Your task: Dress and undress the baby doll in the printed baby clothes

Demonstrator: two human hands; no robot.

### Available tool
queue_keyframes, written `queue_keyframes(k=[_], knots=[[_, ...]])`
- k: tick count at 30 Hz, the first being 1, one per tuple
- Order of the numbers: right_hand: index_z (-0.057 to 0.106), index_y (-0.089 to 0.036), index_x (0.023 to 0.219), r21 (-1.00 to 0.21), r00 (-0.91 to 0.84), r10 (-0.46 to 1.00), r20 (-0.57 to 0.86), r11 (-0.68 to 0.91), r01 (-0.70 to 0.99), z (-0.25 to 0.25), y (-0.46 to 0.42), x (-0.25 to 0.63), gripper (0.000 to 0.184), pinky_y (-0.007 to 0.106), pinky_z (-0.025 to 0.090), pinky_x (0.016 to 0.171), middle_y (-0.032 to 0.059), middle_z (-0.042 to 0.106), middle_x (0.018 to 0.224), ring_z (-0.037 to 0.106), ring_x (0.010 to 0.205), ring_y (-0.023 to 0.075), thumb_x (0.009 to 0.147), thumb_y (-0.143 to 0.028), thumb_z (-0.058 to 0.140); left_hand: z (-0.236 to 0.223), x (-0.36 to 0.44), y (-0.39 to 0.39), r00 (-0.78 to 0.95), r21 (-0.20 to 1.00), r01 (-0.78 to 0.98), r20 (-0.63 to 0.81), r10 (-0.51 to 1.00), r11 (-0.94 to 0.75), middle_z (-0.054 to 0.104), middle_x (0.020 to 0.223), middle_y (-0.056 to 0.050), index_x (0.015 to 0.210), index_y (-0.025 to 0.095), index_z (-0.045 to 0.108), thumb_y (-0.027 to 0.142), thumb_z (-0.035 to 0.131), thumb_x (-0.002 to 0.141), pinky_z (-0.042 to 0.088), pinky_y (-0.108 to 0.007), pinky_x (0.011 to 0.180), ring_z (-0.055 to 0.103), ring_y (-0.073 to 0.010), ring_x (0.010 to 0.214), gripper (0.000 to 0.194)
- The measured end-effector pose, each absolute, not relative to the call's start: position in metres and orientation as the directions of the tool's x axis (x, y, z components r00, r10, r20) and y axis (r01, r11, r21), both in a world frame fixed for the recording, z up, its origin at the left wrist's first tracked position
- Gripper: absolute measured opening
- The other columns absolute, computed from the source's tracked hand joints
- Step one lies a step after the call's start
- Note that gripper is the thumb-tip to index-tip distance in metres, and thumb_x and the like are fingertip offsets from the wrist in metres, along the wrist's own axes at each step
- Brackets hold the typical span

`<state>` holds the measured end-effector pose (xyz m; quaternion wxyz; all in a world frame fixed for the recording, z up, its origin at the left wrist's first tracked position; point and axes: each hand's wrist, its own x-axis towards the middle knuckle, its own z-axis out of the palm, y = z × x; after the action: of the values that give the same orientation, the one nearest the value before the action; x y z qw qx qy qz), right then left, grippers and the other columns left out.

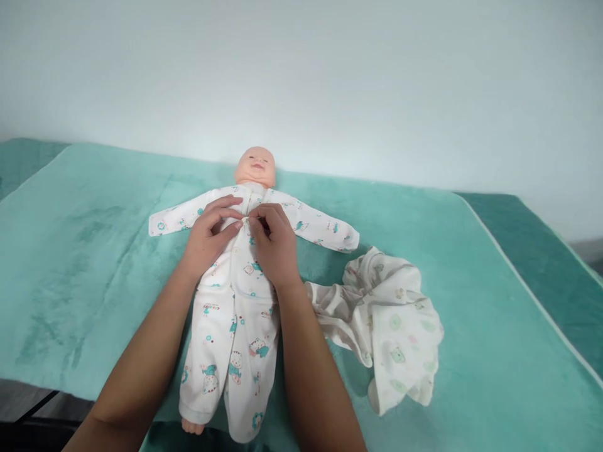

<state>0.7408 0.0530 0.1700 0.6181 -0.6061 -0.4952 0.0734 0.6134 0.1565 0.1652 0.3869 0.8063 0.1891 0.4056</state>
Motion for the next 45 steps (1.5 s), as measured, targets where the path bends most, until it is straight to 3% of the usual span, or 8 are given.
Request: queue_keyframes(k=[21, 26, 30, 33, 36, 38, 42, 45], knots=[[0.068, -0.025, 0.095, -0.882, 0.542, 0.718, 0.437, 0.224, 0.414, 0.166, 0.047, 0.742, 0.008, 0.033, 0.05, 0.077, 0.0, 0.069, 0.088, 0.061, 0.079, 0.0174, 0.095, -0.032, 0.064, 0.171, 0.614, 0.151, 0.595, 0.756, 0.028, 0.514, 0.619, -0.654, 0.073, 0.132, -0.006, 0.087, 0.024, 0.069, 0.02, 0.071, 0.09, 0.042, -0.05, 0.121, 0.058, -0.0242, 0.138, 0.005], [0.068, -0.026, 0.1, -0.877, 0.53, 0.716, 0.455, 0.257, 0.407, 0.166, 0.047, 0.741, 0.01, 0.032, 0.049, 0.077, 0.0002, 0.068, 0.093, 0.059, 0.082, 0.0168, 0.097, -0.033, 0.062, 0.168, 0.614, 0.152, 0.575, 0.757, 0.007, 0.531, 0.622, -0.653, 0.072, 0.131, -0.007, 0.099, 0.025, 0.071, 0.024, 0.068, 0.093, 0.045, -0.049, 0.119, 0.06, -0.0233, 0.135, 0.006], [0.065, -0.025, 0.088, -0.874, 0.544, 0.708, 0.45, 0.225, 0.43, 0.168, 0.047, 0.74, 0.018, 0.033, 0.048, 0.074, -0.0004, 0.061, 0.082, 0.056, 0.078, 0.0175, 0.1, -0.038, 0.058, 0.171, 0.61, 0.154, 0.631, 0.76, 0.012, 0.499, 0.594, -0.65, 0.07, 0.136, -0.005, 0.105, 0.027, 0.072, 0.017, 0.06, 0.093, 0.042, -0.05, 0.122, 0.056, -0.0232, 0.14, 0.02], [0.062, -0.024, 0.079, -0.823, 0.487, 0.705, 0.516, 0.251, 0.509, 0.174, 0.045, 0.74, 0.025, 0.035, 0.048, 0.076, 0.0021, 0.06, 0.086, 0.058, 0.083, 0.0189, 0.1, -0.037, 0.058, 0.177, 0.6, 0.158, 0.692, 0.792, -0.022, 0.453, 0.562, -0.61, 0.065, 0.144, -0.005, 0.104, 0.028, 0.073, 0.016, 0.061, 0.092, 0.042, -0.052, 0.123, 0.054, -0.0248, 0.143, 0.02], [0.059, -0.023, 0.073, -0.762, 0.361, 0.738, 0.57, 0.311, 0.568, 0.18, 0.041, 0.74, 0.03, 0.036, 0.047, 0.076, 0.0041, 0.064, 0.092, 0.06, 0.084, 0.019, 0.101, -0.034, 0.059, 0.186, 0.588, 0.164, 0.815, 0.794, -0.015, 0.362, 0.452, -0.608, 0.055, 0.156, -0.003, 0.097, 0.028, 0.075, 0.022, 0.066, 0.093, 0.045, -0.053, 0.121, 0.045, -0.0284, 0.151, 0.012], [0.057, -0.024, 0.072, -0.739, 0.31, 0.762, 0.568, 0.308, 0.599, 0.183, 0.038, 0.739, 0.032, 0.036, 0.045, 0.074, 0.0024, 0.064, 0.081, 0.058, 0.077, 0.0182, 0.101, -0.036, 0.059, 0.191, 0.581, 0.167, 0.881, 0.787, 0.007, 0.287, 0.375, -0.617, 0.047, 0.163, 0.0, 0.1, 0.031, 0.077, 0.025, 0.07, 0.092, 0.052, -0.051, 0.114, 0.033, -0.0313, 0.158, 0.012], [0.06, -0.025, 0.075, -0.733, 0.329, 0.774, 0.541, 0.241, 0.636, 0.183, 0.036, 0.736, 0.026, 0.036, 0.045, 0.073, -0.0016, 0.06, 0.066, 0.052, 0.065, 0.017, 0.099, -0.036, 0.059, 0.196, 0.575, 0.168, 0.926, 0.823, 0.023, 0.197, 0.323, -0.568, 0.035, 0.17, 0.007, 0.102, 0.035, 0.08, 0.031, 0.071, 0.092, 0.065, -0.043, 0.092, 0.016, -0.0348, 0.164, 0.014], [0.063, -0.025, 0.077, -0.802, 0.381, 0.788, 0.484, 0.225, 0.553, 0.18, 0.037, 0.736, 0.023, 0.035, 0.046, 0.073, -0.0011, 0.063, 0.069, 0.054, 0.067, 0.0171, 0.097, -0.035, 0.058, 0.197, 0.576, 0.165, 0.925, 0.85, 0.023, 0.181, 0.334, -0.526, 0.034, 0.17, 0.008, 0.094, 0.033, 0.08, 0.034, 0.073, 0.091, 0.066, -0.042, 0.091, 0.011, -0.0349, 0.165, 0.007]])
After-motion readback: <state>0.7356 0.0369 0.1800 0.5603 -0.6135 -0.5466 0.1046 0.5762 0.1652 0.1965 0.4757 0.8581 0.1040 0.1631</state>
